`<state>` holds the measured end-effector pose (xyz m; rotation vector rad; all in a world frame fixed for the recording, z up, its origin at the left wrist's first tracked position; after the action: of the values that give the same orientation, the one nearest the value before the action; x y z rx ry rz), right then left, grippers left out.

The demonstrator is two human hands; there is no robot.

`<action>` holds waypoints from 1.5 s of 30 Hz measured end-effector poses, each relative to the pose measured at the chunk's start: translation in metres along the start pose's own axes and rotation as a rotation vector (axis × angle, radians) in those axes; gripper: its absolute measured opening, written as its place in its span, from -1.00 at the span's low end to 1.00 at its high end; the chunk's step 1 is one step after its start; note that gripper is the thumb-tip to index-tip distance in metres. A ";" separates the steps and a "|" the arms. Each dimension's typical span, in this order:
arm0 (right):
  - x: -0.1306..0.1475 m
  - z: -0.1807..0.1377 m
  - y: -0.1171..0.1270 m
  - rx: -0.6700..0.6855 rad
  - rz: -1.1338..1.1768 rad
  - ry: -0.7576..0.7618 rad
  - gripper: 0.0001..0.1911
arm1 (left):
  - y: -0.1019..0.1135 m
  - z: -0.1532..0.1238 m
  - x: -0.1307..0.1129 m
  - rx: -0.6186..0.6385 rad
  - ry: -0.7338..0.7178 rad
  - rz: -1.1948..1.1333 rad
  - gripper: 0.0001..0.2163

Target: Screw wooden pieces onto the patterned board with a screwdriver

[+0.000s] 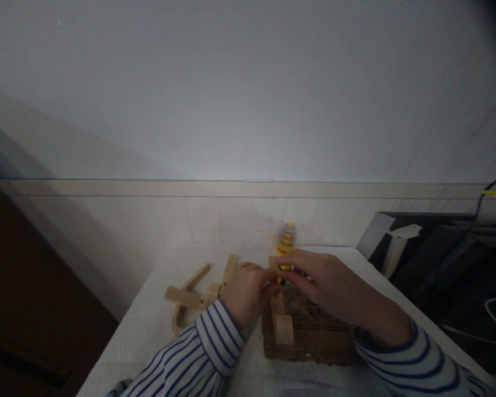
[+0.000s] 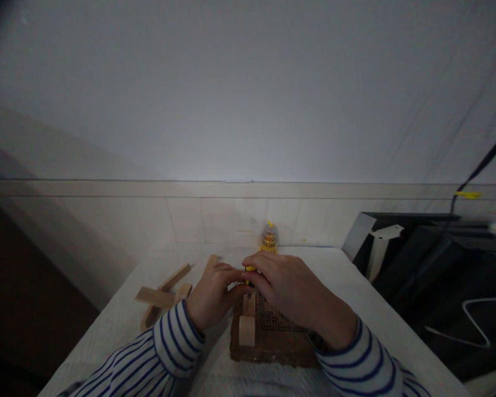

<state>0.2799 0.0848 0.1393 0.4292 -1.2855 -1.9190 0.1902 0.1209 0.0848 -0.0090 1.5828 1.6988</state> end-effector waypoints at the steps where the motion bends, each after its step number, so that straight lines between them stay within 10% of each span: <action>1: 0.000 0.000 0.000 0.002 -0.002 0.000 -0.81 | 0.000 0.000 0.000 0.003 -0.004 0.001 -0.88; 45: 0.003 0.001 -0.001 -0.011 -0.030 0.007 -0.81 | -0.002 0.002 0.005 -0.060 0.024 -0.027 -0.87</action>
<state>0.2775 0.0834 0.1394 0.4516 -1.2697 -1.9468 0.1887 0.1246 0.0809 -0.0815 1.5424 1.7302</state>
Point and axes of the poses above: each hand's wrist, its own z-axis towards the middle knuckle, its own y-axis out of the back of the hand, x = y × z, the point moved 7 cm from there along z, towards the middle knuckle, and after that the axes turned 15 degrees about y, right-handed, at the moved point
